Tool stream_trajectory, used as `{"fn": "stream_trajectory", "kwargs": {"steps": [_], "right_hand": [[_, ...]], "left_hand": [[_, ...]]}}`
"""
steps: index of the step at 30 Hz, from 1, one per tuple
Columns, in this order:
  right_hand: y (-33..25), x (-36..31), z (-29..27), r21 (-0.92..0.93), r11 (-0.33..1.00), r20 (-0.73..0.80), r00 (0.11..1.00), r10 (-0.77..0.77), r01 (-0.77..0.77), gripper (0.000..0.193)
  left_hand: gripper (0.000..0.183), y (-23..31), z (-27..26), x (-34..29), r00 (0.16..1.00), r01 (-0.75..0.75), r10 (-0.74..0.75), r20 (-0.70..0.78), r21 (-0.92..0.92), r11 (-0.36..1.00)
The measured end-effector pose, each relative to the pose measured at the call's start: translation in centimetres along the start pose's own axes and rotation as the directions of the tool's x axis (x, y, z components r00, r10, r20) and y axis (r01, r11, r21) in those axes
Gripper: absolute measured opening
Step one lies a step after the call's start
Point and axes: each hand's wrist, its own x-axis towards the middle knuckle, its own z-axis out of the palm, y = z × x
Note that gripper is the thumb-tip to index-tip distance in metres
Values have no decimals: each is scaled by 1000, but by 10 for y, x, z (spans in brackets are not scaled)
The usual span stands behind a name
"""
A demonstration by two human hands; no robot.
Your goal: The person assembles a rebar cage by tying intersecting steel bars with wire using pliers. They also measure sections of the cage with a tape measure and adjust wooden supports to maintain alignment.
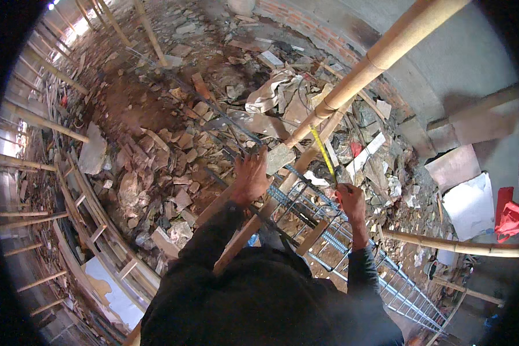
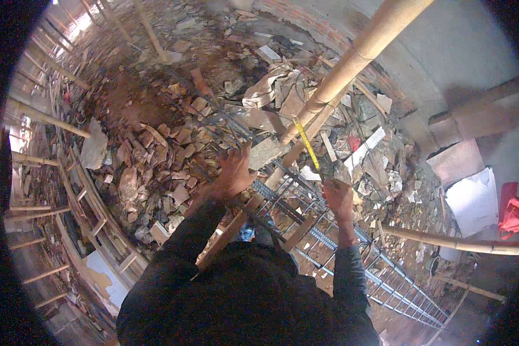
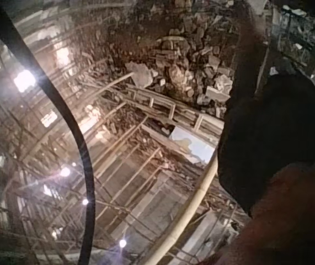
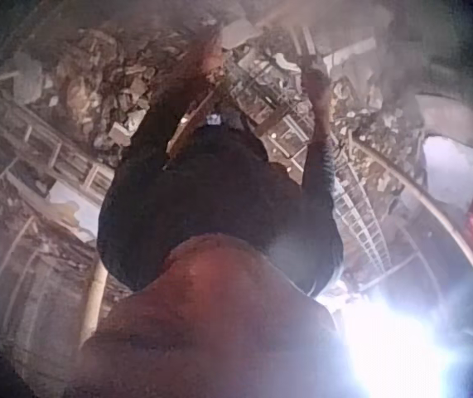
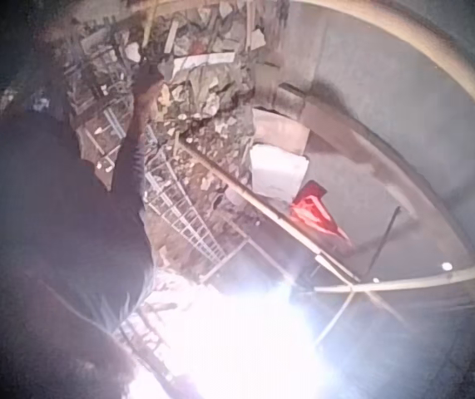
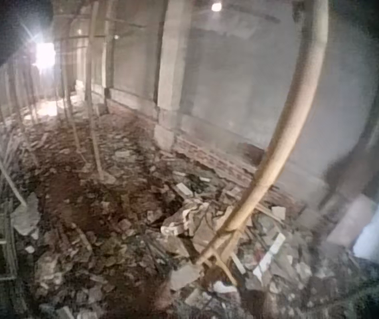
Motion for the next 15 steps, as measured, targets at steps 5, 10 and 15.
{"fn": "stream_trajectory", "kwargs": {"steps": [5,10,15], "right_hand": [[-3,36,15,-176,983,22,998,-54,57,38],[-43,62,62,-338,912,174,968,-183,233,34],[-69,81,112,-307,856,277,899,-339,417,34]], "left_hand": [[80,-11,-17,8,982,-99,36,-185,-342,935],[50,-63,-99,54,983,180,-152,107,-758,627],[49,-94,-110,82,938,344,-169,302,-858,382]]}}
